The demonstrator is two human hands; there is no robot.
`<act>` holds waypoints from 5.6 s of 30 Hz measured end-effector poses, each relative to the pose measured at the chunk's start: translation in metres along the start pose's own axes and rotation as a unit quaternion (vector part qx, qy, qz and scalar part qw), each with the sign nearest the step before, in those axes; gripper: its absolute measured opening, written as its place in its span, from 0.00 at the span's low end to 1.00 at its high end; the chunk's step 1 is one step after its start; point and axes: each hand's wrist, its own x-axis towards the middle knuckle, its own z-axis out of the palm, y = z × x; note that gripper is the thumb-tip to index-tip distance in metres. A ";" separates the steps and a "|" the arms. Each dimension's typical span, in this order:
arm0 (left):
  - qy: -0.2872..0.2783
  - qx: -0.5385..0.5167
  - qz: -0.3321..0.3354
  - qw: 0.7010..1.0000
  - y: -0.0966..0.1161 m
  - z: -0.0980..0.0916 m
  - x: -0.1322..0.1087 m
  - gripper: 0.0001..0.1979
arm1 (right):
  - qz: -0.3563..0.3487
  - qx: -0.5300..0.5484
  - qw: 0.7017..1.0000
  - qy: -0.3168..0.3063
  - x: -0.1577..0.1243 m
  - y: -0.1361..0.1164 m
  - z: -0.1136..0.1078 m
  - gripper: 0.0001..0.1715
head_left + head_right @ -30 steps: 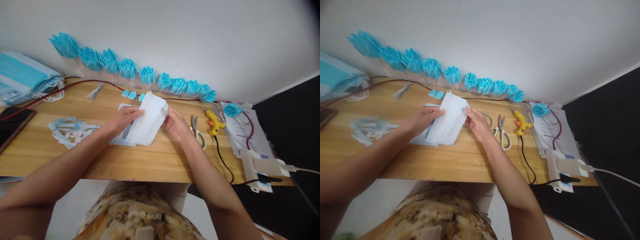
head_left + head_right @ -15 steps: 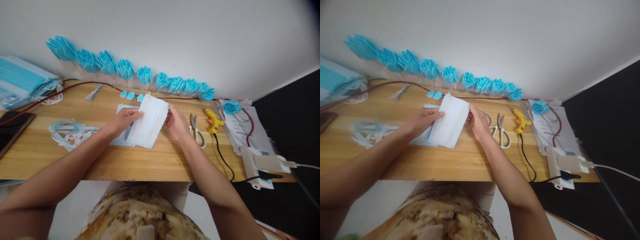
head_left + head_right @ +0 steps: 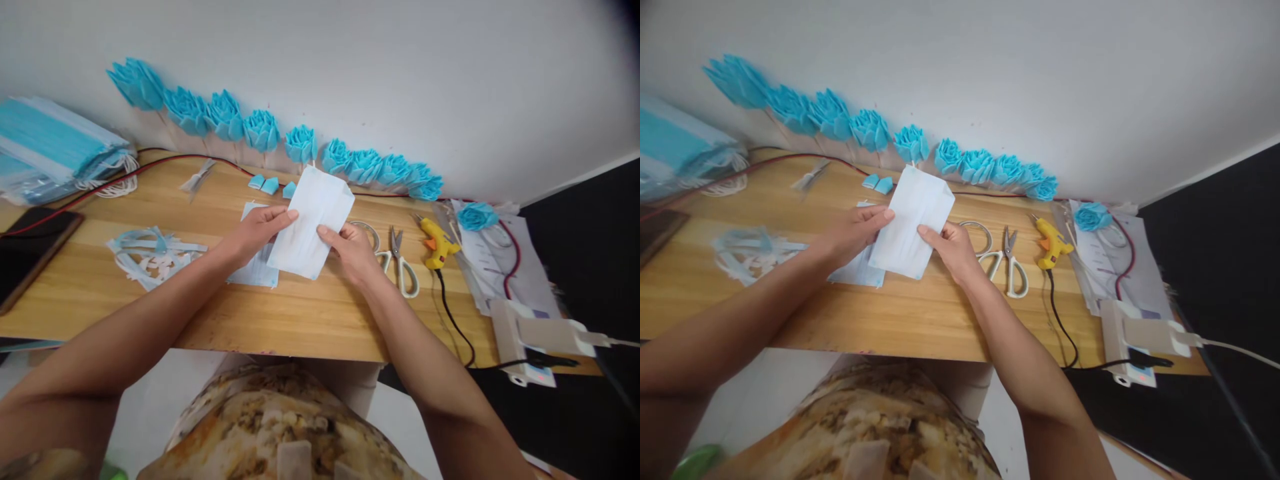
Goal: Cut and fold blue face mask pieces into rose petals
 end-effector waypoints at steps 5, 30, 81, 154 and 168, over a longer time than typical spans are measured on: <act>-0.072 0.013 -0.007 0.997 0.005 0.000 0.000 0.28 | -0.034 0.011 0.998 0.042 0.005 0.000 -0.005 0.24; -0.005 0.073 0.105 0.992 0.012 -0.005 0.002 0.30 | -0.044 -0.076 0.995 -0.054 0.001 -0.012 0.000 0.20; -0.114 0.137 -0.065 0.982 0.011 0.007 -0.008 0.17 | -0.027 0.009 0.996 0.085 0.001 -0.024 -0.006 0.25; 0.037 -0.020 -0.029 0.999 0.003 -0.002 -0.002 0.27 | -0.014 -0.031 0.998 -0.048 -0.002 -0.019 -0.003 0.23; -0.058 0.067 -0.092 0.992 0.007 0.003 -0.009 0.19 | -0.046 -0.057 0.997 0.007 -0.005 -0.024 -0.003 0.20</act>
